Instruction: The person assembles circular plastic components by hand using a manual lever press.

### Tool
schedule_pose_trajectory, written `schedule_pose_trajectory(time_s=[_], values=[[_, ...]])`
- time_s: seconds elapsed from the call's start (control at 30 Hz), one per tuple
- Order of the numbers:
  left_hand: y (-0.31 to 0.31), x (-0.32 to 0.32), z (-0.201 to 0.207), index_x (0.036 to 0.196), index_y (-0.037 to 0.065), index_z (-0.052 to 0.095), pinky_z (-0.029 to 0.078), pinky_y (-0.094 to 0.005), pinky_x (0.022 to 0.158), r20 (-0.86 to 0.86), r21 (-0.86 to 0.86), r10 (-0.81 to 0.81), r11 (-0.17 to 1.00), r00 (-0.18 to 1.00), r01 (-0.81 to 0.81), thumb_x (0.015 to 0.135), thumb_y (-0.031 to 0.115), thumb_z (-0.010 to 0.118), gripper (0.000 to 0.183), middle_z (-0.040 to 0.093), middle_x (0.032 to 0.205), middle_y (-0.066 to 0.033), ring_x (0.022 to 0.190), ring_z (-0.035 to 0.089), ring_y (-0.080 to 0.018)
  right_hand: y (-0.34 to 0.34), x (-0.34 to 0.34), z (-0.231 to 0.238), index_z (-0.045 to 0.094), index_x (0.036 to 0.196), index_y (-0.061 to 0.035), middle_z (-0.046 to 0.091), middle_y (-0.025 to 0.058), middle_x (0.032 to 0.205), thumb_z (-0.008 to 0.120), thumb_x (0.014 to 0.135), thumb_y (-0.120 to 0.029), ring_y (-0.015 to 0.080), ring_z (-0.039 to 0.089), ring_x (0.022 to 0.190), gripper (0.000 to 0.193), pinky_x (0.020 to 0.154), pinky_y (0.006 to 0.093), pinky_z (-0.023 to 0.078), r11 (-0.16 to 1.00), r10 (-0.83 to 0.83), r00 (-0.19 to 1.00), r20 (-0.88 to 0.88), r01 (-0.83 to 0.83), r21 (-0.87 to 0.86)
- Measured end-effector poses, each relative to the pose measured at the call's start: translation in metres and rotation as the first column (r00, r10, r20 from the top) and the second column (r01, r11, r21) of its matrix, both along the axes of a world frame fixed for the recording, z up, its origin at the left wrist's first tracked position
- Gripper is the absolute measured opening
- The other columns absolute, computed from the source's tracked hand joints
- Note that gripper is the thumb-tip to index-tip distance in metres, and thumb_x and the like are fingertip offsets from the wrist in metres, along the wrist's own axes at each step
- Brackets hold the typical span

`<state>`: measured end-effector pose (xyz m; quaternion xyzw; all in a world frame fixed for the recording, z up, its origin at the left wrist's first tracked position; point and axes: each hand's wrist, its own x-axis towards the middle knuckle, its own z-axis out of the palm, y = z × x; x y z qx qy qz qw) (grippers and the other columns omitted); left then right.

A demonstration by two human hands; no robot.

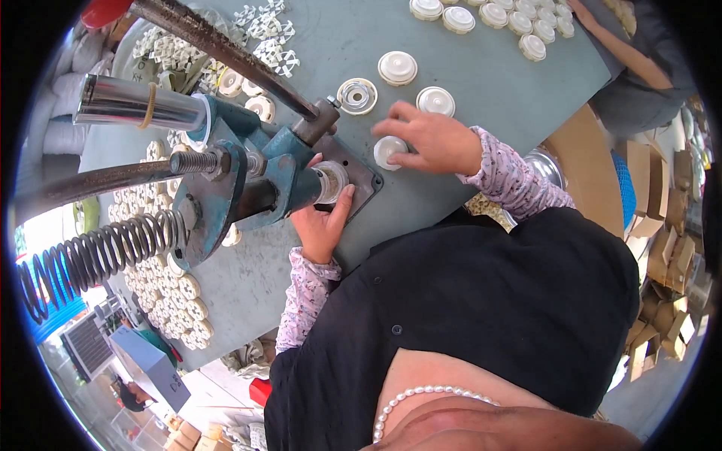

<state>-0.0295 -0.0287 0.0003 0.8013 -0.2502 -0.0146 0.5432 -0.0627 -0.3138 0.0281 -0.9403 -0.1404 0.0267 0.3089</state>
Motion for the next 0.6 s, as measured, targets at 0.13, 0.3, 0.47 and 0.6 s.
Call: schedule_pose_trajectory(time_s=[0.13,0.3,0.47,0.6], values=[[0.002,0.001,0.001,0.153,-0.005,0.045,0.046,-0.0399,0.112,0.035,0.036,-0.002,0.999,0.999,0.001,0.084,0.013,0.085,0.081,0.064,0.138,-0.0171,0.126,0.062,-0.0266,-0.007,0.006,-0.003,0.064,0.132,-0.0106,0.059,0.0118,0.128,0.083,0.086,-0.029,0.0355,0.070,0.096,0.054,0.086,0.0450,0.059,0.985,0.171,0.985,0.037,-0.172,0.027],[0.001,0.005,-0.002,0.132,-0.001,0.066,0.049,-0.0389,0.108,0.013,-0.132,-0.018,0.991,1.000,0.019,0.080,0.009,0.089,0.059,0.067,0.138,-0.0143,0.126,0.064,-0.0267,0.003,0.040,0.024,0.067,0.129,-0.0083,0.062,0.0126,0.122,0.083,0.087,-0.031,0.0343,0.070,0.103,0.050,0.091,0.0435,0.058,0.981,-0.088,0.993,0.075,0.074,0.177],[0.005,0.014,0.002,0.134,-0.002,0.063,0.046,-0.0401,0.114,-0.036,-0.177,-0.126,0.977,0.991,0.117,0.078,0.005,0.090,0.063,0.065,0.139,-0.0152,0.134,0.059,-0.0267,0.009,0.082,-0.023,0.068,0.129,-0.0078,0.064,0.0136,0.122,0.081,0.089,-0.035,0.0343,0.069,0.108,0.050,0.095,0.0432,0.057,0.978,-0.196,0.957,0.214,0.207,-0.029],[0.009,0.013,0.000,0.133,-0.002,0.063,0.043,-0.0423,0.116,-0.097,-0.199,-0.137,0.973,0.986,0.116,0.076,0.003,0.089,0.063,0.065,0.138,-0.0158,0.136,0.057,-0.0291,0.012,0.083,-0.033,0.065,0.133,-0.0072,0.063,0.0164,0.128,0.077,0.093,-0.037,0.0376,0.067,0.113,0.052,0.099,0.0458,0.055,0.975,-0.222,0.958,0.179,0.218,0.040]])
